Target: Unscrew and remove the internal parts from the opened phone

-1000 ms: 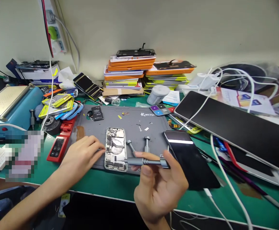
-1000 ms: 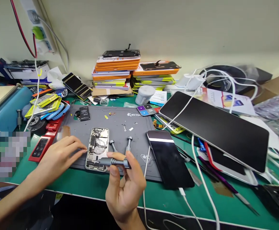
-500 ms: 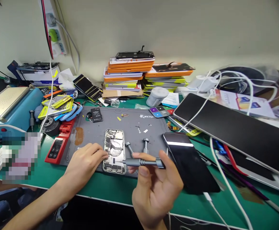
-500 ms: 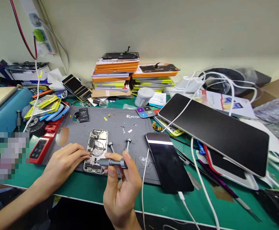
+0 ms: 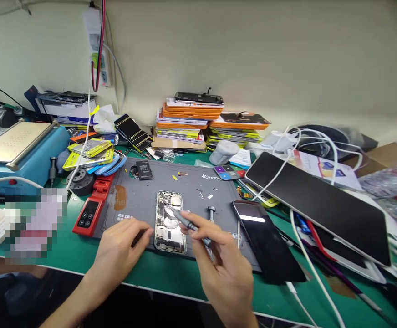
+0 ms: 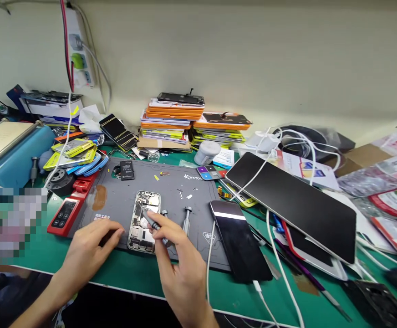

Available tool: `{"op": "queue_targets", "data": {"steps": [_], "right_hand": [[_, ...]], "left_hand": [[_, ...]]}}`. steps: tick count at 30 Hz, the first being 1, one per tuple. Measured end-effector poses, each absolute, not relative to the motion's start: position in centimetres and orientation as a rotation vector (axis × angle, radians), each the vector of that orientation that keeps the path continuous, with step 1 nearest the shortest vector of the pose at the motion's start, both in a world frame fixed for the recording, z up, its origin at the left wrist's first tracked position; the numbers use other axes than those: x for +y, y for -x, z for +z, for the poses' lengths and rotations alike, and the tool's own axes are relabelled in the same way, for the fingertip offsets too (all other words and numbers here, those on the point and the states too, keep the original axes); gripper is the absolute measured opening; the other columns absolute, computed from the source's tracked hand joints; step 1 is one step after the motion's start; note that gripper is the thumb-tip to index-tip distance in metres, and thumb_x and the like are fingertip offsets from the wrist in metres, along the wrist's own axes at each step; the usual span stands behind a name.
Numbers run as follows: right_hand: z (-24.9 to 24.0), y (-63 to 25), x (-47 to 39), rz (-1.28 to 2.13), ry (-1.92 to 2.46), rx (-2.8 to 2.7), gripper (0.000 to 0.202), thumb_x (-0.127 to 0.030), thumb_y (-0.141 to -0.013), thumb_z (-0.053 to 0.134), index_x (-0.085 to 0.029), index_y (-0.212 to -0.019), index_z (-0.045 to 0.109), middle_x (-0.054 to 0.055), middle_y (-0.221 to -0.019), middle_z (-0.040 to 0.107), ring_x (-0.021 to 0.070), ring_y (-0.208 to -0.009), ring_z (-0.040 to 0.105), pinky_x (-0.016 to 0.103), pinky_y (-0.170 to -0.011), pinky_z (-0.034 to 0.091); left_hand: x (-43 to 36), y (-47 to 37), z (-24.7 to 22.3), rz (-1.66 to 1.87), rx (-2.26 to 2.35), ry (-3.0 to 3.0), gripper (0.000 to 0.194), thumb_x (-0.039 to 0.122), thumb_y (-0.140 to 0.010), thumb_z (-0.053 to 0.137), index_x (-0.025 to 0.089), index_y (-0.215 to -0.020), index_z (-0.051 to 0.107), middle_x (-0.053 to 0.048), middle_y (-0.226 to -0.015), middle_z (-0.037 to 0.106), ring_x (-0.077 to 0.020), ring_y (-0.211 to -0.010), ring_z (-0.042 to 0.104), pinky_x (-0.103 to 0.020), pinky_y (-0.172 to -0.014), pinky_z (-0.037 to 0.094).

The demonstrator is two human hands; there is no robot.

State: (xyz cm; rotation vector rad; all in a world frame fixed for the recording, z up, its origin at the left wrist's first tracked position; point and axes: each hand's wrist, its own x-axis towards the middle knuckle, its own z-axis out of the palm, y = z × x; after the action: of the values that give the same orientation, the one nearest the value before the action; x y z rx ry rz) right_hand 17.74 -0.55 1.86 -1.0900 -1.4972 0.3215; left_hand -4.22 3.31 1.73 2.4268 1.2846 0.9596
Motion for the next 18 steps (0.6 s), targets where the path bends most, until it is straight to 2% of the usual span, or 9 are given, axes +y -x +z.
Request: {"op": "queue_targets", "data": {"steps": [1,4,8,12,18], "right_hand": [[2.6,-18.1,-0.1,0.326,1.093,-1.608,0.025,-0.002,-0.101,0.062,-0.025,-0.111,0.066,0.008,-0.133,0.082,0.0226,-0.120,0.082,0.036,-0.100,0.072],[4.7,-18.5,2.2,0.363,1.076,-1.885,0.026,-0.004,-0.103,0.058,-0.027,-0.113,0.068,0.006,-0.141,0.080,0.0222,-0.129,0.079,0.038,-0.107,0.068],[5.4,-17.3,6.5,0.752,1.090,-1.853,0.021,-0.009,-0.101,0.055,-0.026,-0.104,0.067,0.007,-0.137,0.082,0.0233,-0.132,0.077,0.041,-0.103,0.069],[4.3,-15.8,9.5,0.969,1.078,-1.734,0.015,-0.015,-0.099,0.054,-0.024,-0.098,0.066,0.008,-0.125,0.085,0.0227,-0.129,0.079,0.041,-0.102,0.067],[3.1,-15.3,10.2,1.013,1.088,-1.671,0.010,-0.028,-0.103,0.060,-0.023,-0.098,0.067,0.012,-0.129,0.083,0.0233,-0.121,0.081,0.043,-0.103,0.067]], "left_hand": [[3.2,4.3,1.5,0.929,1.274,-2.413,0.031,0.034,-0.118,0.052,0.022,-0.095,0.069,0.002,-0.082,0.073,-0.0158,-0.074,0.069,-0.030,-0.073,0.051],[3.1,4.4,1.1,0.848,1.256,-2.403,0.036,0.035,-0.118,0.050,0.022,-0.088,0.065,0.003,-0.075,0.067,-0.0161,-0.067,0.065,-0.030,-0.067,0.048],[3.3,4.4,0.7,0.899,1.294,-2.500,0.037,0.032,-0.117,0.048,0.022,-0.083,0.058,0.002,-0.072,0.064,-0.0183,-0.065,0.062,-0.033,-0.065,0.045],[3.2,4.3,0.2,0.969,1.267,-2.536,0.035,0.028,-0.117,0.047,0.023,-0.083,0.057,0.002,-0.072,0.065,-0.0187,-0.065,0.061,-0.033,-0.066,0.045],[2.9,4.1,-0.2,0.992,1.274,-2.469,0.036,0.029,-0.118,0.046,0.023,-0.085,0.058,0.002,-0.074,0.066,-0.0185,-0.067,0.062,-0.033,-0.069,0.047]]}}
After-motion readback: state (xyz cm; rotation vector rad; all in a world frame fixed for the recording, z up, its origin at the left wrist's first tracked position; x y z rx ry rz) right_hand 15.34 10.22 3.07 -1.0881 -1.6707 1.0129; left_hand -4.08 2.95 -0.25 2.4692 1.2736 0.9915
